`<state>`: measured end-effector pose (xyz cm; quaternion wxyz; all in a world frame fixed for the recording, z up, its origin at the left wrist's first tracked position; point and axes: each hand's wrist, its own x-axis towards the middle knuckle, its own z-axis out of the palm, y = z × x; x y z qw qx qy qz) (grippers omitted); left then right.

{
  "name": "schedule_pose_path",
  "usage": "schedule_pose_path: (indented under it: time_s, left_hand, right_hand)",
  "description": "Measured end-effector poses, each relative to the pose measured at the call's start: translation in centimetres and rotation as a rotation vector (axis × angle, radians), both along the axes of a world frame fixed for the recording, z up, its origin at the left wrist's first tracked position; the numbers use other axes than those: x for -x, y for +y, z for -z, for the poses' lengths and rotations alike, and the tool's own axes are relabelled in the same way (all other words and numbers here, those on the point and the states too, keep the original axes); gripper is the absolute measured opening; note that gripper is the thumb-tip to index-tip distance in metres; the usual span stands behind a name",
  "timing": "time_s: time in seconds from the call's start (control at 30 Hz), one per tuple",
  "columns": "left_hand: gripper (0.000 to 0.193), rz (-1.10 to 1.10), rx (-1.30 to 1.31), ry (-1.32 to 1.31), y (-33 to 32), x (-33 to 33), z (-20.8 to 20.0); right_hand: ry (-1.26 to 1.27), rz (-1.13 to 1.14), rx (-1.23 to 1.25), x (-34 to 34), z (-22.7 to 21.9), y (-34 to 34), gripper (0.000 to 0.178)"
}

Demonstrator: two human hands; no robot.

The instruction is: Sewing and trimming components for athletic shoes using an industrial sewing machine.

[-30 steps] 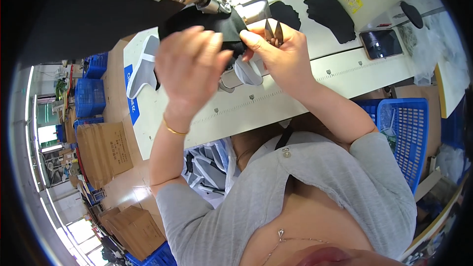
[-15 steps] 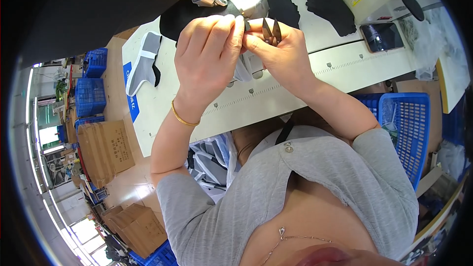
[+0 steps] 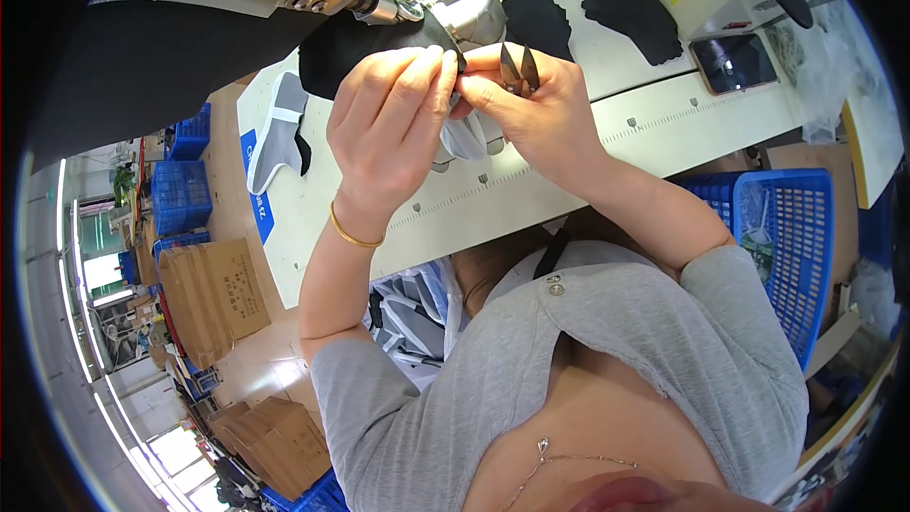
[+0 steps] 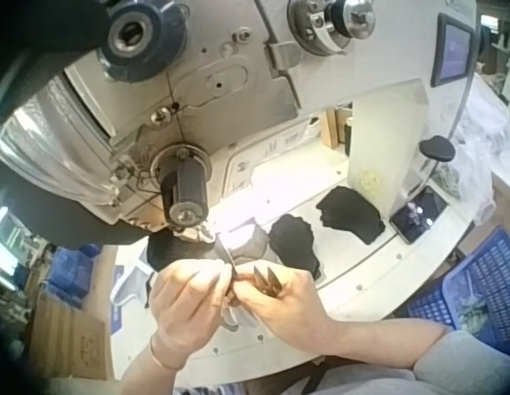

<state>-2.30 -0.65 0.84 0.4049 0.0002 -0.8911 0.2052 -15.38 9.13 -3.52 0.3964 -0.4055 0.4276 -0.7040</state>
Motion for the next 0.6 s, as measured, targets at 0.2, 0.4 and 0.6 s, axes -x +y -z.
schedule_pose_path:
  time_s: [0.2, 0.4, 0.6]
  left_hand:
    - [0.029, 0.069, -0.005, -0.004, -0.9, -0.3, 0.0]
    - [0.026, 0.083, -0.056, -0.019, -1.7, -0.7, -0.4]
    - [0.027, 0.022, -0.06, -0.046, -2.5, -0.7, -0.8]
  right_hand:
    - [-0.048, 0.011, 0.049, -0.6, 0.1, -0.2, 0.014]
    - [-0.037, 0.041, 0.036, -1.1, -0.5, -0.6, 0.011]
    - [-0.051, 0.092, 0.085, -1.4, -0.1, -2.1, 0.013]
